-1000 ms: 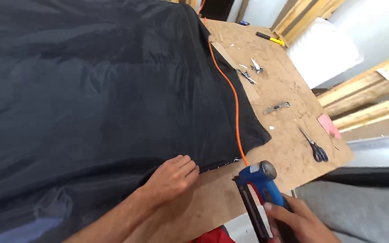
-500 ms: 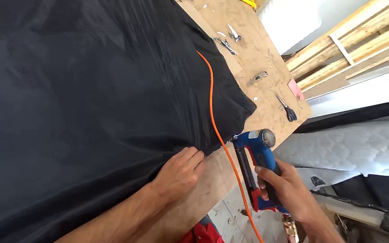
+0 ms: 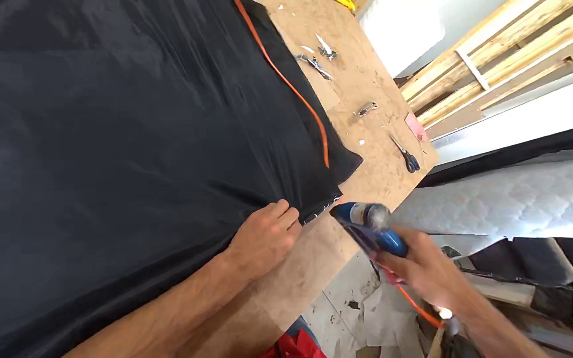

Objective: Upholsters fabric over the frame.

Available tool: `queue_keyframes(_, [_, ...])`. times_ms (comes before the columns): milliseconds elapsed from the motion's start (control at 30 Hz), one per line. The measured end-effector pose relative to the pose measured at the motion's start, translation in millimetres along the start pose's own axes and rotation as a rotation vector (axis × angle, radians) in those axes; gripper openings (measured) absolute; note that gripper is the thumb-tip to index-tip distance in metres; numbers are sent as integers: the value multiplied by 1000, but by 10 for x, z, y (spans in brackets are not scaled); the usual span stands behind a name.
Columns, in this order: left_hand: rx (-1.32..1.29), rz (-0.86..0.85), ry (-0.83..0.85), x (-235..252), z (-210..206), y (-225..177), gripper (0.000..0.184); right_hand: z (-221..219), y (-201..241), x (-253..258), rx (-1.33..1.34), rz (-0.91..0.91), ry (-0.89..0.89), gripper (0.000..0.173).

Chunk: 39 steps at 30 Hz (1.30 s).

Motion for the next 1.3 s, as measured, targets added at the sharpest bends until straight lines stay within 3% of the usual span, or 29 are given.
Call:
queue_keyframes(100, [-11,-124,144,-59,-46,-41,15,-274,-59,84,464,-131,39,31])
queue_keyframes(267, [-17,-231,176,-58,-14,-83,15,-330,-46,97,704,-152,60,30])
queue_keyframes(733, [-28,-193,165,-79,-29,-151,19,-418,53,149,451,-175,83,20])
queue_keyframes(1300, [-9,-178,241,-85,-9,-221,15,-586,302,-2,479,-256,240,19])
Point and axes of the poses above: each hand's wrist, its own x-axis towards the middle knuckle, its own z-axis out of the back of the hand, y = z × x, the point moved 7 cm from there along x, towards the middle knuckle, and after that the axes turned 8 degrees about x, right-handed, at the moved point
